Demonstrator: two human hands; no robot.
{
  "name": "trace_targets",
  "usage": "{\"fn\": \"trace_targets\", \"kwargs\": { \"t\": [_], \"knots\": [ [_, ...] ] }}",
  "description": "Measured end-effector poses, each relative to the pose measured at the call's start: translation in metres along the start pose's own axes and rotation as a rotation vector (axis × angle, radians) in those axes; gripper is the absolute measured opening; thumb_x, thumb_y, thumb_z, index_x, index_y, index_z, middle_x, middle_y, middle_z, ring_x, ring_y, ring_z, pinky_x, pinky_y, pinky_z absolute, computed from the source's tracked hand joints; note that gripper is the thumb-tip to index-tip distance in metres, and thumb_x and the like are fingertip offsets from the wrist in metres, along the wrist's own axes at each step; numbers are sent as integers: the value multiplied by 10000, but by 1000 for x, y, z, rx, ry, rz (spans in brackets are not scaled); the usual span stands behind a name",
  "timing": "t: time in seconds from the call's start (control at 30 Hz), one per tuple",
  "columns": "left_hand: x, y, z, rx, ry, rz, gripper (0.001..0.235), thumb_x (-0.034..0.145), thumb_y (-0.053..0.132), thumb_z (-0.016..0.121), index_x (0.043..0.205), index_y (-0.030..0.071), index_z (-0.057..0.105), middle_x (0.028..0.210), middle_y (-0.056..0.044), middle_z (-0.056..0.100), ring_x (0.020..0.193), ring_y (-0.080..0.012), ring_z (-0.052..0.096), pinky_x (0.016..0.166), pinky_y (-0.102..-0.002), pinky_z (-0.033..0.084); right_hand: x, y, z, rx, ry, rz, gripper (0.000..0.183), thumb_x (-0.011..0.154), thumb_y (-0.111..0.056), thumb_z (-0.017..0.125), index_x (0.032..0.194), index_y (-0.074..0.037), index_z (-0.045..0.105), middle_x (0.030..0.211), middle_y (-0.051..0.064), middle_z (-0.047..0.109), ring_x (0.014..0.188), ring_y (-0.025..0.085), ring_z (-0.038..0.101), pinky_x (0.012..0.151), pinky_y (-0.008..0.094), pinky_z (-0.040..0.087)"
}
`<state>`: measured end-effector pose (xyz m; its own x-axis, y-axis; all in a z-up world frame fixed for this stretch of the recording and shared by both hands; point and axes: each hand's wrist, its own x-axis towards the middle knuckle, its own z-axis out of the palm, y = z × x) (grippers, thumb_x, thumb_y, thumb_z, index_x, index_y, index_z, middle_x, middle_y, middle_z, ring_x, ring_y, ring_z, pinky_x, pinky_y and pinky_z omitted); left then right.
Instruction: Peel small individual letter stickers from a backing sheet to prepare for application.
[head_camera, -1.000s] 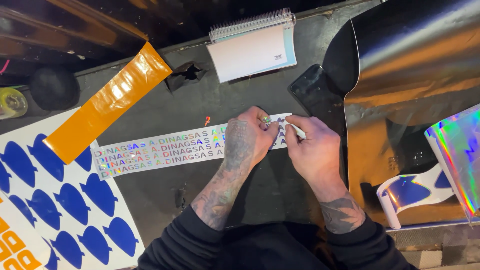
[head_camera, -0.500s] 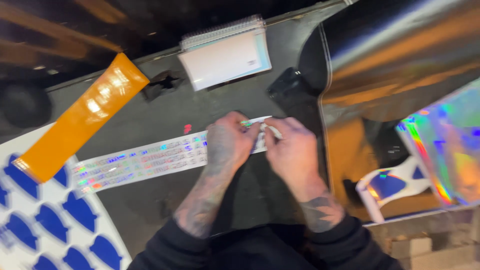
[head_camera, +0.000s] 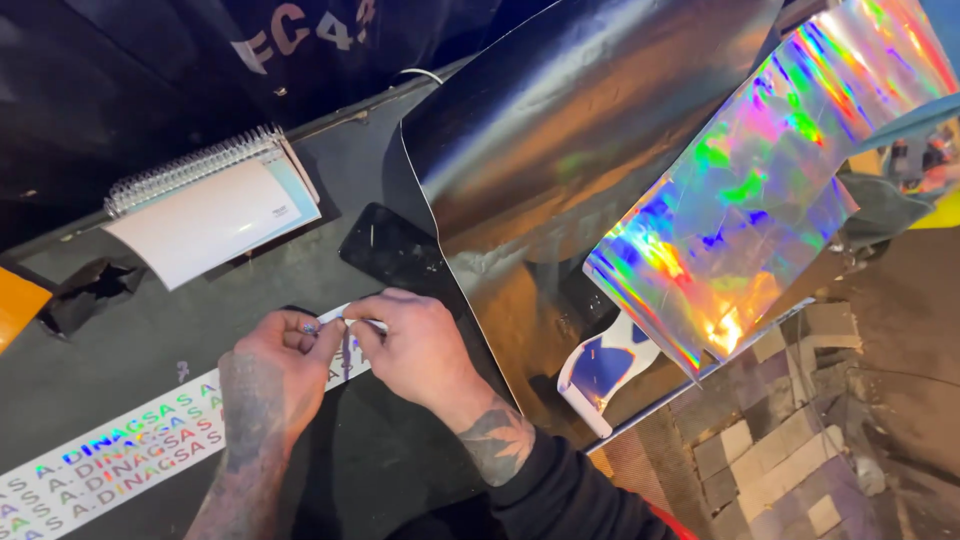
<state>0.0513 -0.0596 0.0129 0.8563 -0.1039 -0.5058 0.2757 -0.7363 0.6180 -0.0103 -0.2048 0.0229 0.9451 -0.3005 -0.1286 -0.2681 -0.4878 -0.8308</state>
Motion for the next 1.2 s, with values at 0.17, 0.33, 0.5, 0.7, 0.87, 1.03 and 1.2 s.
{"fn": "trace_targets", "kwargs": {
  "t": [0.17, 0.33, 0.5, 0.7, 0.87, 1.03, 1.2],
  "knots": [
    [-11, -18, 12, -153, 80, 212, 258, 841, 218, 761, 1025, 46, 707, 720, -65, 704, 589, -188, 651, 564, -345, 530, -9, -1, -16, 185, -64, -45, 150, 910, -122, 725, 1044, -64, 758, 973, 104, 764, 848, 254, 761, 722, 327, 604],
    [-13, -34, 3, -54, 146, 573, 96, 901, 107, 679, 971, 52, 717, 844, -118, 668, 749, -273, 671, 663, -379, 524, -16, 6, -1, 230, -110, -28, 180, 887, -119, 745, 1057, -63, 763, 975, 106, 774, 871, 241, 773, 768, 322, 608],
    [-9, -39, 2, -182, 180, 519, 95, 937, 117, 661, 980, 40, 696, 896, -124, 691, 798, -307, 692, 699, -408, 541, -23, -2, 10, 21, 137, -45, 172, 881, -114, 760, 1044, -60, 750, 962, 111, 760, 882, 256, 760, 766, 334, 584],
    [-6, -33, 4, -158, 211, 440, 136, 851, 167, 747, 904, 54, 692, 770, -85, 646, 722, -283, 657, 661, -417, 516, -19, -5, 24, -135, 174, -129, 175, 889, -109, 772, 1062, -83, 760, 933, 108, 733, 790, 272, 733, 674, 345, 568],
    [1, -30, 3, -133, 167, 293, 197, 806, 219, 794, 882, 65, 699, 692, -64, 626, 678, -273, 653, 639, -424, 513, -13, -4, 29, -189, 148, -127, 154, 901, -105, 765, 1054, -87, 768, 889, 104, 703, 740, 272, 708, 655, 349, 560],
    [3, -31, 4, -123, 148, 260, 207, 796, 229, 801, 885, 66, 709, 666, -53, 622, 679, -260, 661, 645, -420, 519, -11, -5, 30, -227, 106, -57, 157, 894, -111, 761, 1048, -84, 775, 863, 105, 698, 693, 260, 703, 626, 351, 554],
    [3, -28, 0, -132, 122, 226, 219, 803, 248, 796, 891, 64, 715, 673, -55, 641, 676, -254, 677, 648, -411, 532, -12, -7, 29, -242, 132, -159, 153, 902, -99, 752, 1052, -71, 766, 911, 103, 710, 740, 260, 706, 655, 348, 564]
  ]
}}
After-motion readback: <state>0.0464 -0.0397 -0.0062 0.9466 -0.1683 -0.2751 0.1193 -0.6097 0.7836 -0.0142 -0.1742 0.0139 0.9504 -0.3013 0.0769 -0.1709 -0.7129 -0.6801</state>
